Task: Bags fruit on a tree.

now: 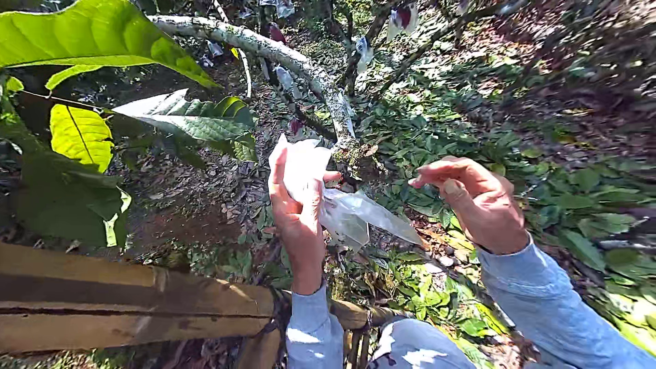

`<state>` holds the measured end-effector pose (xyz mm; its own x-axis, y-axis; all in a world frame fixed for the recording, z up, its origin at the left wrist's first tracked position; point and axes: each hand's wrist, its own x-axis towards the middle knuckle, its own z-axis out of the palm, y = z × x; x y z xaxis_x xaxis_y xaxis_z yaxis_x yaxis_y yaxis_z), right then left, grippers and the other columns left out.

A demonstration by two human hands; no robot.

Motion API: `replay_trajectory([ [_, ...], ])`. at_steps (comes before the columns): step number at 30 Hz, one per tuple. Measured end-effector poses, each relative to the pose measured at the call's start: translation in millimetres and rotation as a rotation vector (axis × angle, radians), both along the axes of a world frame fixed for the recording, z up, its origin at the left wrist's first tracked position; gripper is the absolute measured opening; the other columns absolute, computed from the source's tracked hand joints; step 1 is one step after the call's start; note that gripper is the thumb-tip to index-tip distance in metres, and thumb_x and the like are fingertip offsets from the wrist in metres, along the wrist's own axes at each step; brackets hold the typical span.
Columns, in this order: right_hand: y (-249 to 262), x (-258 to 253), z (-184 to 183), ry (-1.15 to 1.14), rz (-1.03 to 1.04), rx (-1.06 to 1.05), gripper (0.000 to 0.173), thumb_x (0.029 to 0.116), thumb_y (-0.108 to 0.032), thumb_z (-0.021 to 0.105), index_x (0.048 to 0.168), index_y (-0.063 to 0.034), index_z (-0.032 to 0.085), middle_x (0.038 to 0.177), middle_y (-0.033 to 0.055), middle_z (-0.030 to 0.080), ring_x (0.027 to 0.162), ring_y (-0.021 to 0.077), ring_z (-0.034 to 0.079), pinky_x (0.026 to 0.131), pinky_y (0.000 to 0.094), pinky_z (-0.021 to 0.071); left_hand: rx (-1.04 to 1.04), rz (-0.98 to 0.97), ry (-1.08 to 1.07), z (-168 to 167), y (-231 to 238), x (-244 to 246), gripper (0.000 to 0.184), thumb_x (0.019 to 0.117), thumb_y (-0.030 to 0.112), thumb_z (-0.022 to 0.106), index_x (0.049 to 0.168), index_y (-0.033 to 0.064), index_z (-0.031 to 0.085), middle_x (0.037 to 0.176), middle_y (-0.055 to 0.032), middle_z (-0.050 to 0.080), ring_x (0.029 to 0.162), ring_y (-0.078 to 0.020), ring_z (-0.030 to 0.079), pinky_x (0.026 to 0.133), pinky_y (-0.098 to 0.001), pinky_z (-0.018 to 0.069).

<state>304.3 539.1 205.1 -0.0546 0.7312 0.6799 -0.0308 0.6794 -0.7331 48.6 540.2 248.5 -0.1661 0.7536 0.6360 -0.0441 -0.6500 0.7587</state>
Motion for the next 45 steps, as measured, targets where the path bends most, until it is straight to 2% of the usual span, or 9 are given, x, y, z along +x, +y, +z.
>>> replay_trajectory([
  [4, 19, -53, 13, -0.335, 0.246, 0.011, 0.080, 0.0898, -0.054, 0.073, 0.148, -0.0053, 0.048, 0.136, 0.0082, 0.062, 0.123, 0.0192, 0.062, 0.103, 0.0381, 0.0561, 0.007, 0.032, 0.033, -2, 1, -2, 0.063, 0.1016, 0.005, 0.058, 0.159, 0.0150, 0.034, 0.117, -0.0180, 0.070, 0.098, -0.0291, 0.072, 0.082, -0.0422, 0.0625],
  [8, 29, -75, 14, -0.215, 0.154, -0.093, 0.022, 0.0961, -0.019, 0.072, 0.113, -0.0046, 0.073, 0.096, 0.0016, 0.076, 0.084, 0.0074, 0.073, 0.079, 0.0258, 0.0631, 0.046, 0.120, 0.055, 1, 3, -1, 0.061, 0.1020, 0.004, 0.057, 0.158, 0.0132, 0.034, 0.124, -0.0161, 0.069, 0.104, -0.0296, 0.072, 0.087, -0.0434, 0.0627],
  [14, 39, -57, 23, -0.054, 0.004, -0.145, 0.012, 0.0995, -0.019, 0.068, 0.100, -0.0068, 0.071, 0.080, -0.0020, 0.070, 0.058, 0.0018, 0.059, 0.050, 0.0172, 0.0493, 0.052, 0.420, 0.005, 3, 11, 8, 0.051, 0.1012, 0.003, 0.060, 0.150, 0.0047, 0.045, 0.111, -0.0116, 0.070, 0.078, -0.0185, 0.072, 0.068, -0.0338, 0.0647],
  [21, 69, -17, 48, 0.237, -0.273, -0.114, 0.019, 0.1033, -0.023, 0.062, 0.116, -0.0106, 0.070, 0.089, -0.0008, 0.071, 0.072, 0.0074, 0.066, 0.066, 0.0271, 0.0590, 0.111, 0.390, -0.128, 42, 21, 13, 0.053, 0.1051, 0.003, 0.040, 0.157, 0.0095, 0.031, 0.103, -0.0080, 0.065, 0.073, -0.0124, 0.060, 0.060, -0.0257, 0.0508],
  [24, 83, -12, 62, 0.304, -0.268, -0.135, 0.023, 0.1054, -0.030, 0.058, 0.116, -0.0126, 0.069, 0.087, -0.0014, 0.069, 0.064, 0.0062, 0.059, 0.057, 0.0241, 0.0532, 0.058, 0.247, -0.251, 59, 33, 30, 0.034, 0.1069, 0.018, 0.036, 0.110, 0.0092, 0.068, 0.092, -0.0009, 0.071, 0.074, -0.0087, 0.064, 0.065, -0.0242, 0.0548],
  [27, 95, -13, 70, 0.398, -0.214, -0.106, 0.022, 0.1047, -0.029, 0.060, 0.115, -0.0116, 0.070, 0.089, -0.0008, 0.070, 0.061, 0.0044, 0.057, 0.055, 0.0208, 0.0505, 0.106, 0.335, -0.040, 75, 56, 43, 0.043, 0.1071, 0.027, 0.053, 0.068, 0.0117, 0.063, 0.058, 0.0050, 0.059, 0.052, -0.0051, 0.058, 0.050, -0.0228, 0.0505],
  [32, 104, -15, 85, 0.462, -0.193, -0.020, 0.021, 0.1045, -0.021, 0.060, 0.111, -0.0048, 0.071, 0.092, 0.0019, 0.073, 0.068, 0.0052, 0.061, 0.061, 0.0218, 0.0529, 0.193, 0.333, 0.184, 107, 81, 53, 0.010, 0.0887, 0.013, 0.078, 0.084, 0.0092, 0.070, 0.073, 0.0022, 0.065, 0.064, -0.0075, 0.062, 0.060, -0.0252, 0.0545],
  [36, 105, -17, 97, 0.482, -0.202, 0.031, 0.023, 0.1052, -0.016, 0.057, 0.113, 0.0014, 0.069, 0.101, 0.0065, 0.075, 0.090, 0.0112, 0.070, 0.082, 0.0294, 0.0601, 0.152, 0.304, 0.366, 131, 97, 55, 0.049, 0.0988, 0.024, 0.065, 0.146, 0.0151, 0.055, 0.122, -0.0063, 0.068, 0.086, -0.0135, 0.069, 0.074, -0.0336, 0.0601],
  [45, 110, -40, 97, 0.178, 0.140, 0.033, 0.033, 0.1070, -0.016, 0.051, 0.132, 0.0023, 0.060, 0.124, 0.0106, 0.068, 0.110, 0.0150, 0.067, 0.098, 0.0359, 0.0574, -0.069, -0.267, 0.219, 112, 83, 60, 0.013, 0.0918, 0.003, 0.057, 0.089, 0.0114, 0.066, 0.066, 0.0053, 0.061, 0.054, -0.0038, 0.053, 0.052, -0.0208, 0.0479],
])
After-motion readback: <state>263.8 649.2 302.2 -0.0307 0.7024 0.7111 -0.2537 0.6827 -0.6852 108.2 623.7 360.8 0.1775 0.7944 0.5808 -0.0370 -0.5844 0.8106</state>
